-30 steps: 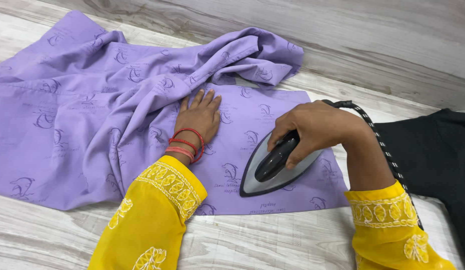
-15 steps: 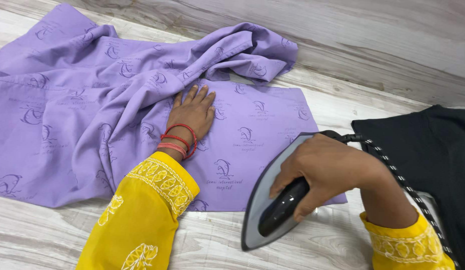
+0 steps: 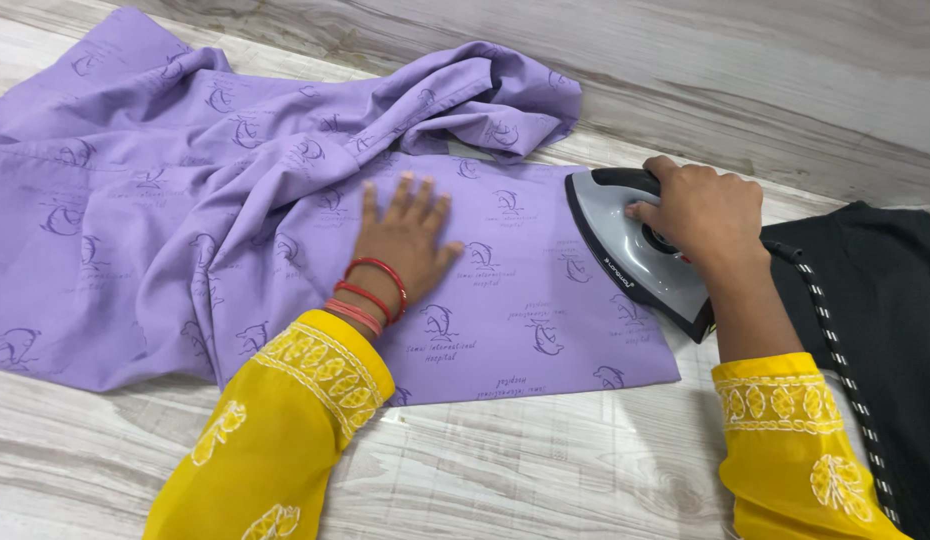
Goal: The person irons a purple patterned garment on a flat surface. They repeatedly smooth the fabric with their hands and move the iron across different sections, including the sleeves and body, to remove wrinkles.
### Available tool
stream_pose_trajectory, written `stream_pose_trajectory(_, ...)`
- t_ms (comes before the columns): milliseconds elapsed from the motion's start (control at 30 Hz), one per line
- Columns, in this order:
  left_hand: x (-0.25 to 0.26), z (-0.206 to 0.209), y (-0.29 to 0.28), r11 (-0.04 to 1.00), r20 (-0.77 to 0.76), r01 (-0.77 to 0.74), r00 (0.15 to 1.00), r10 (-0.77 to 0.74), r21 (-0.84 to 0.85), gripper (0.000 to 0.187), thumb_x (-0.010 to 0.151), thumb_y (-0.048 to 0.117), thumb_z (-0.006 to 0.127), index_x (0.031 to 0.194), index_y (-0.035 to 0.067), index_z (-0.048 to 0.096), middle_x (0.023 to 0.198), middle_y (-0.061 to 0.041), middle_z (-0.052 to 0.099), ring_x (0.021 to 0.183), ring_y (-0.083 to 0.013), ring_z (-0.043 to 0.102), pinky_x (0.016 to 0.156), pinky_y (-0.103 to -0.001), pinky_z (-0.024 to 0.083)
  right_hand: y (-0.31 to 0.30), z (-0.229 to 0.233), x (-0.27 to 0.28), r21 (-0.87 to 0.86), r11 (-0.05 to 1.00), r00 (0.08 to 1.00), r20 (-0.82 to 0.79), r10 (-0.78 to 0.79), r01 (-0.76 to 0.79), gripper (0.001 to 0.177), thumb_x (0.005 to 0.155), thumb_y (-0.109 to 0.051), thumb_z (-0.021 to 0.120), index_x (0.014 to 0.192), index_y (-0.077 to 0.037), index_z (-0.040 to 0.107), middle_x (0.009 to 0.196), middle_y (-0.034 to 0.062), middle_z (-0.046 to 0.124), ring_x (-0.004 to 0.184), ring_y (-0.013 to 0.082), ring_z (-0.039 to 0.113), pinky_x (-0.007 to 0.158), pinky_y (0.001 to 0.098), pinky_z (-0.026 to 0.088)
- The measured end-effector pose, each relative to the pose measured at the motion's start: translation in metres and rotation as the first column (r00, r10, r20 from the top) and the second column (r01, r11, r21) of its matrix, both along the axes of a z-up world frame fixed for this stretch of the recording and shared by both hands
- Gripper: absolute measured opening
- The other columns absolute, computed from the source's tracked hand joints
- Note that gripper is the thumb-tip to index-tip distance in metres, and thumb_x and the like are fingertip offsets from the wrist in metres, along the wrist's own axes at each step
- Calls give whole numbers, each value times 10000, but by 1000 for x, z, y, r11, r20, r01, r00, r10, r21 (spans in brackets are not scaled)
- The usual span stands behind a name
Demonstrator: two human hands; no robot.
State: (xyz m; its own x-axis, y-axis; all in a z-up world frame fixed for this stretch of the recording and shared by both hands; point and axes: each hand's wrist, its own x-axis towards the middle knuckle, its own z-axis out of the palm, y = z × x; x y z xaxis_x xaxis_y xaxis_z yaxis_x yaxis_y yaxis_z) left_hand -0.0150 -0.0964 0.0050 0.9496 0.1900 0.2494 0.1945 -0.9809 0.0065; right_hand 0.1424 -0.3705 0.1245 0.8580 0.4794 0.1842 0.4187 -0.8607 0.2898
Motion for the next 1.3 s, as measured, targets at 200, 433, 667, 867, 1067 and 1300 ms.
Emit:
stream_pose_trajectory(200,-9,12,-102,936,-147,294,935,-323,-193,812,920,701,350,1583,237,282,1670,-67,182,1547,-279,100,1193,-652,1,-13,25,0,60,998,999,-37,34,-32,665,764,-558,798,1378,-356,645,1056,91,762,983,332,717,786,506,540)
stream_pose_trajectory(433,28,0,-207,896,-102,397,901,-422,-197,826,917,688,408,1563,177,359,1653,-98,287,1554,-307,169,1226,-629,33,-11,77,-54,143,977,972,-151,177,-156,741,740,-541,783,1437,-365,603,985,92,783,908,305,738,782,481,548)
stream_pose_trajectory(667,-16,-36,-345,738,298,598,799,-522,-312,565,1062,503,445,1513,164,486,1577,-122,479,1484,-265,433,1262,-454,267,28,35,-76,98,901,865,-254,433,-422,676,698,-414,813,1348,-372,633,1039,73,753,925,328,723,756,475,564)
stream_pose_trajectory(867,-64,-4,-276,698,65,592,779,-623,-402,584,869,408,544,1352,86,609,1457,-127,555,1430,-336,419,1137,-627,264,38,10,-53,31,961,961,-22,276,-276,546,817,-297,756,1352,-319,651,1070,88,744,935,329,727,719,479,567)
stream_pose_trajectory(1067,-28,24,-34,898,124,98,991,-49,-430,445,986,376,511,1328,117,628,1308,-95,662,1229,-300,599,1010,-515,464,31,24,-52,113,938,898,-270,346,-327,635,780,-451,781,1381,-320,624,1081,79,749,840,322,752,747,456,566)
stream_pose_trajectory(1300,-43,-5,70,991,-68,91,993,-98,-94,699,982,599,376,1557,201,351,1650,-84,270,1525,-280,205,1208,-549,97,38,35,-62,292,849,634,-568,525,-441,758,599,-485,869,1328,-397,685,994,14,815,836,242,764,741,416,577)
